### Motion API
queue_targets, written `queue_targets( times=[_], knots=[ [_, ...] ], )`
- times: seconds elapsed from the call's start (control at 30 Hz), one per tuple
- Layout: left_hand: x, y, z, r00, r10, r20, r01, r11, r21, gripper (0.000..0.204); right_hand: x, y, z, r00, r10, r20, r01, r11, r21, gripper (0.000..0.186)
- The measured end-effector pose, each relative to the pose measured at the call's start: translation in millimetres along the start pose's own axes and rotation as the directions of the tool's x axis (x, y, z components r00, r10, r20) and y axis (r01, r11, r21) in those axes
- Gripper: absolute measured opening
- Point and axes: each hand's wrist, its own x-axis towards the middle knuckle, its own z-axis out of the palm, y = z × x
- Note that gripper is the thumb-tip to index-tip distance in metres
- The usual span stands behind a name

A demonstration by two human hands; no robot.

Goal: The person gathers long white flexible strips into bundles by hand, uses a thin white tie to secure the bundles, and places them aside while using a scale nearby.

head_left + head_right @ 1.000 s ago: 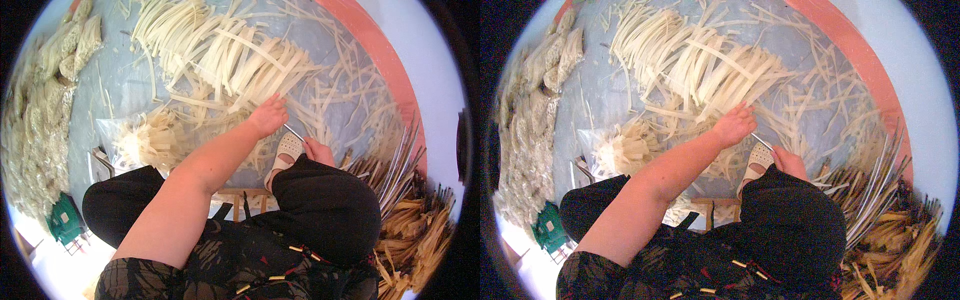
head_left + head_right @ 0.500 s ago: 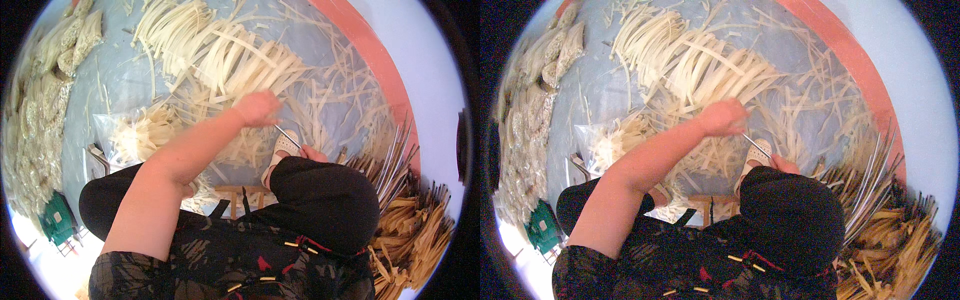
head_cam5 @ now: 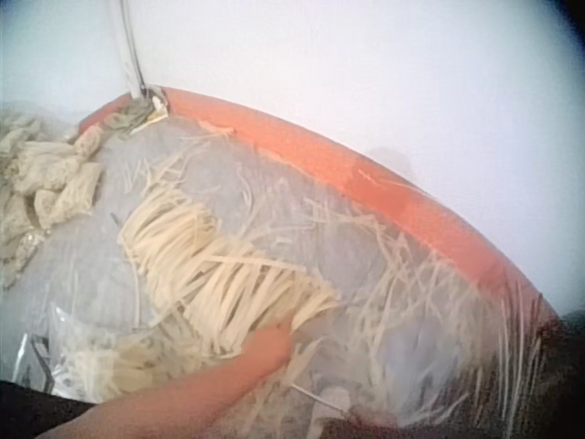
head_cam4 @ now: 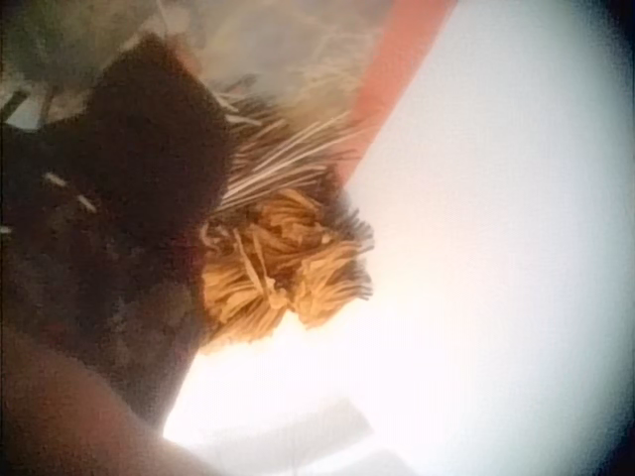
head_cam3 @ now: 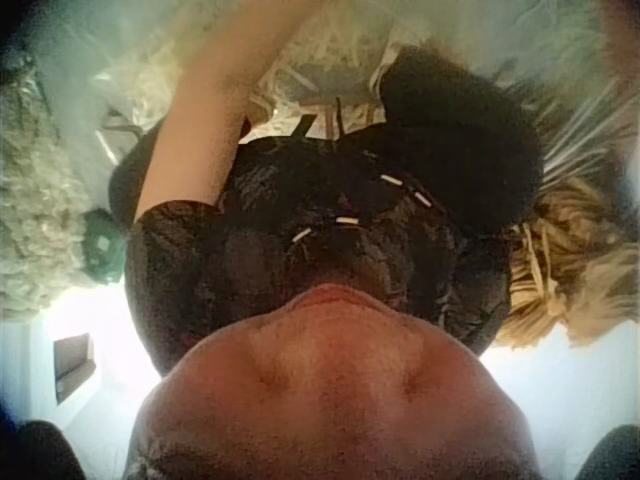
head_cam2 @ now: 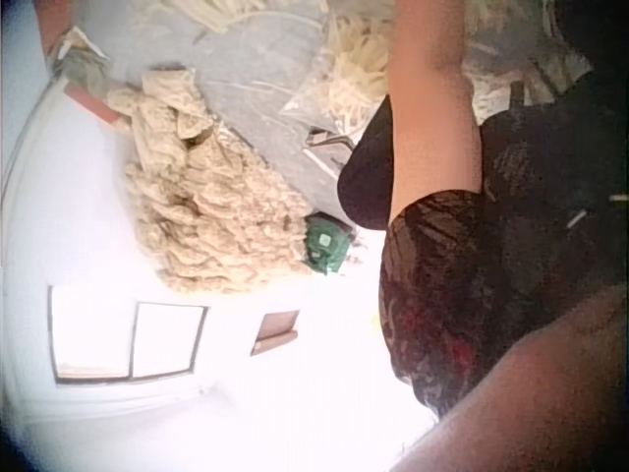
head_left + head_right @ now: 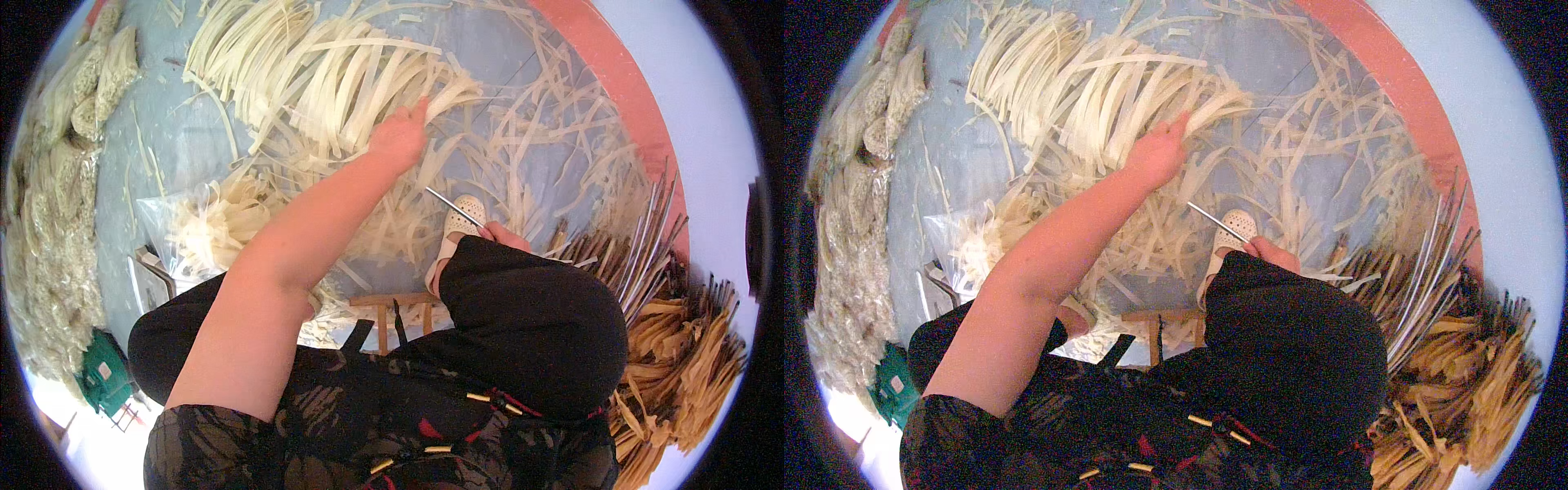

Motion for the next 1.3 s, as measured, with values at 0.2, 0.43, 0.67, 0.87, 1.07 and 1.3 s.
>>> queue_targets(
  times=[0.2, 0.43, 0.67, 0.87, 1.07, 1.3],
  knots=[
    [-21.6, -14.0, 1.8, 1.000, -0.015, -0.001, 0.015, 1.000, -0.003, 0.060, 8.8, 9.1, 4.1, 0.994, -0.084, 0.076, 0.080, 0.995, 0.052, 0.027],
    [-15.4, -16.3, 17.9, 0.997, 0.080, 0.016, -0.080, 0.997, 0.009, 0.055, 15.1, 11.6, 5.2, 0.988, -0.148, -0.045, 0.141, 0.983, -0.121, 0.027],
    [-68.8, -26.4, 1.7, 0.991, 0.090, -0.102, -0.084, 0.995, 0.059, 0.055, 9.0, 9.4, 10.9, 0.985, -0.173, -0.029, 0.174, 0.984, 0.039, 0.024],
    [-19.6, -56.5, -41.0, 0.946, -0.106, -0.307, 0.071, 0.990, -0.121, 0.060, 17.8, 8.7, 9.5, 0.989, -0.148, -0.002, 0.148, 0.989, 0.006, 0.028],
    [0.4, -66.3, -15.0, 0.987, -0.089, -0.134, 0.117, 0.969, 0.216, 0.054, 21.4, 4.5, 10.9, 0.999, -0.037, 0.032, 0.041, 0.993, -0.108, 0.034],
    [-9.3, -70.4, -16.1, 0.973, -0.120, -0.196, 0.155, 0.973, 0.171, 0.050, 9.4, -9.0, 0.5, 0.999, -0.026, 0.027, 0.028, 0.997, -0.076, 0.036]
  ],
)
